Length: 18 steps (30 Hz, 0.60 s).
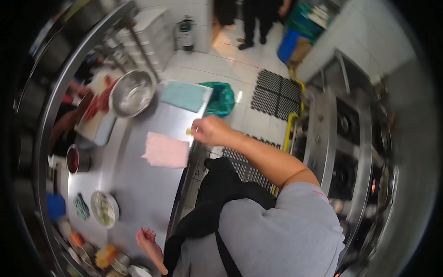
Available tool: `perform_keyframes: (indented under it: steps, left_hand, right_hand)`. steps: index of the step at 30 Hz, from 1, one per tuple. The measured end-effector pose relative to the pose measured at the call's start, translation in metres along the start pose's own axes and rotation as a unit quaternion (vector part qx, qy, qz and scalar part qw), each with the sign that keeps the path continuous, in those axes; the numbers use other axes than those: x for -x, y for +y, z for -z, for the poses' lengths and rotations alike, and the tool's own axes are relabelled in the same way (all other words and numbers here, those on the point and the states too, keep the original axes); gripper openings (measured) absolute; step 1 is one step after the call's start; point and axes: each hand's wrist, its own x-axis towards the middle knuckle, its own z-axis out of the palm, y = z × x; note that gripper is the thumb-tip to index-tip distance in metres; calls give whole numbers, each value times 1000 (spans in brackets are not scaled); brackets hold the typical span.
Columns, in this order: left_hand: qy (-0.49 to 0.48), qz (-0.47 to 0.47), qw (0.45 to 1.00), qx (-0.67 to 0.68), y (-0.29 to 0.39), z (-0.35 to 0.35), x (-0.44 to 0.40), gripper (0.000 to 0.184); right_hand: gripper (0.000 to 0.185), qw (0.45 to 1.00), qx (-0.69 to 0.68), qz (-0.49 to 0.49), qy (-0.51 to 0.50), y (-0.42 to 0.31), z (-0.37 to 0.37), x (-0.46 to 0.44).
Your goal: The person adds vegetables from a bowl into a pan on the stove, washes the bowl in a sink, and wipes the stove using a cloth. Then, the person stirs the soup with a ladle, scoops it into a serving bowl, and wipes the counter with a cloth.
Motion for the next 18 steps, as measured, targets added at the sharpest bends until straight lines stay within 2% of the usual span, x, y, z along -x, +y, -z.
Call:
perform_keyframes:
  steps: [1,3,7,9,11,13,14,16,18]
  left_hand:
    - [-22,-3,1000,-18,10,-10,-8,18]
    - [-67,-21,995,-69,26,-31,-18,15]
    - [-130,-38,984,-120,49,-80,-31,15]
    - [-174,-52,974,-138,54,-108,-24,14]
    - [-170,-54,974,-138,55,-134,-13,14]
    - [-158,-57,977,-132,55,-148,-5,14]
    - [-159,-52,977,-135,53,-153,-3,14]
    - [-144,-45,980,-130,47,-161,1,14]
    - [-146,-34,979,-135,42,-161,9,16]
  right_hand:
    - [21,998,-13,-7,68,6,25,12]
    - [15,983,-6,-98,155,8,79,35]
    - [14,937,28,-32,347,14,158,34]
    - [12,909,-24,-10,415,13,188,22]
    - [12,881,-123,7,457,20,197,0]
    - [11,860,-195,16,471,58,181,-34]
    - [10,865,-189,-9,464,91,164,-53]
    - [26,880,-85,-114,454,170,105,-87]
    - [42,950,61,-234,199,253,19,-75]
